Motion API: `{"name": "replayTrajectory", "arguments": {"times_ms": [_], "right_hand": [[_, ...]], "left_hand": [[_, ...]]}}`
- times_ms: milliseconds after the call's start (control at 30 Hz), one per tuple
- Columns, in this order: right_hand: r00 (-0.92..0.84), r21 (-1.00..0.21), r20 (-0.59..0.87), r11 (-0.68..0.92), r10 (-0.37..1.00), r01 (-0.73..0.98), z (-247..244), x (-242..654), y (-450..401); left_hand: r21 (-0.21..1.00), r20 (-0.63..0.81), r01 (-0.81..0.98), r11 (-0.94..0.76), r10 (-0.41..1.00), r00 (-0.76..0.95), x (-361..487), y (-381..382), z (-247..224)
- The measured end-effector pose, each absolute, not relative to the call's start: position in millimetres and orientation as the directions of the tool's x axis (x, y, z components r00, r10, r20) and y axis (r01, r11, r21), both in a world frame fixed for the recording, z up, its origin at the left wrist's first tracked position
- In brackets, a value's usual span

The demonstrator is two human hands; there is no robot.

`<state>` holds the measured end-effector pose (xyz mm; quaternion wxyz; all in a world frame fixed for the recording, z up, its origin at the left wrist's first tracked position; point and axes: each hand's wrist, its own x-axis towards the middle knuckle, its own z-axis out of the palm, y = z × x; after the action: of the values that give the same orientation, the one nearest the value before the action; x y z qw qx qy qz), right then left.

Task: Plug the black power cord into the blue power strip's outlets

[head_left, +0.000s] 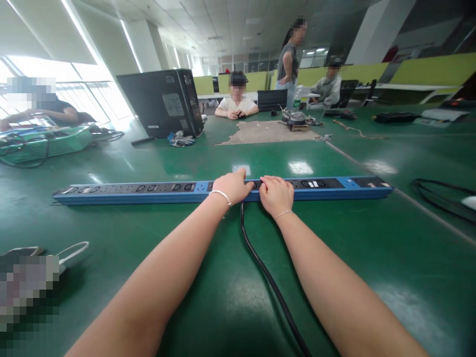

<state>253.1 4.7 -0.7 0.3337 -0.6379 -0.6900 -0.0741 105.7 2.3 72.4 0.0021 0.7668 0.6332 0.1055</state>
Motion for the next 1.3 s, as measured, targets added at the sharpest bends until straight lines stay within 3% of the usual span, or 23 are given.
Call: {"name": "replayTrajectory", "arguments": {"times_ms": [267,433,533,633,700,833,1067,1300], "right_hand": [[0.083,-0.33,0.619,0.163,0.781,0.93,-8,248,9],[0.083,-0.316,0.63,0.157,0.772,0.936,-10,247,10],[0.08,-0.313,0.628,0.157,0.774,0.937,-10,248,10],[0.081,-0.32,0.626,0.161,0.776,0.934,-9,248,10],[0.081,-0.327,0.629,0.168,0.773,0.93,-9,248,10],[0.091,-0.34,0.639,0.174,0.764,0.924,-10,247,12],[0.095,-0.334,0.643,0.166,0.76,0.928,-12,248,13],[0.104,-0.336,0.648,0.161,0.754,0.928,-11,247,12]], "left_hand": [[0.129,0.057,0.988,-0.084,0.995,0.077,117,10,74],[0.166,0.232,0.984,-0.059,0.973,0.019,119,-1,117],[0.146,0.45,0.983,-0.11,0.893,0.033,111,-3,162],[0.197,0.356,0.978,-0.072,0.935,-0.003,81,2,186],[0.245,0.32,0.969,-0.012,0.945,-0.069,53,6,181],[0.176,0.264,0.98,0.089,0.955,-0.134,3,8,144],[0.26,0.047,0.955,0.144,0.986,-0.162,-14,1,96],[0.113,0.084,0.989,0.096,0.991,-0.105,-14,13,82]]}}
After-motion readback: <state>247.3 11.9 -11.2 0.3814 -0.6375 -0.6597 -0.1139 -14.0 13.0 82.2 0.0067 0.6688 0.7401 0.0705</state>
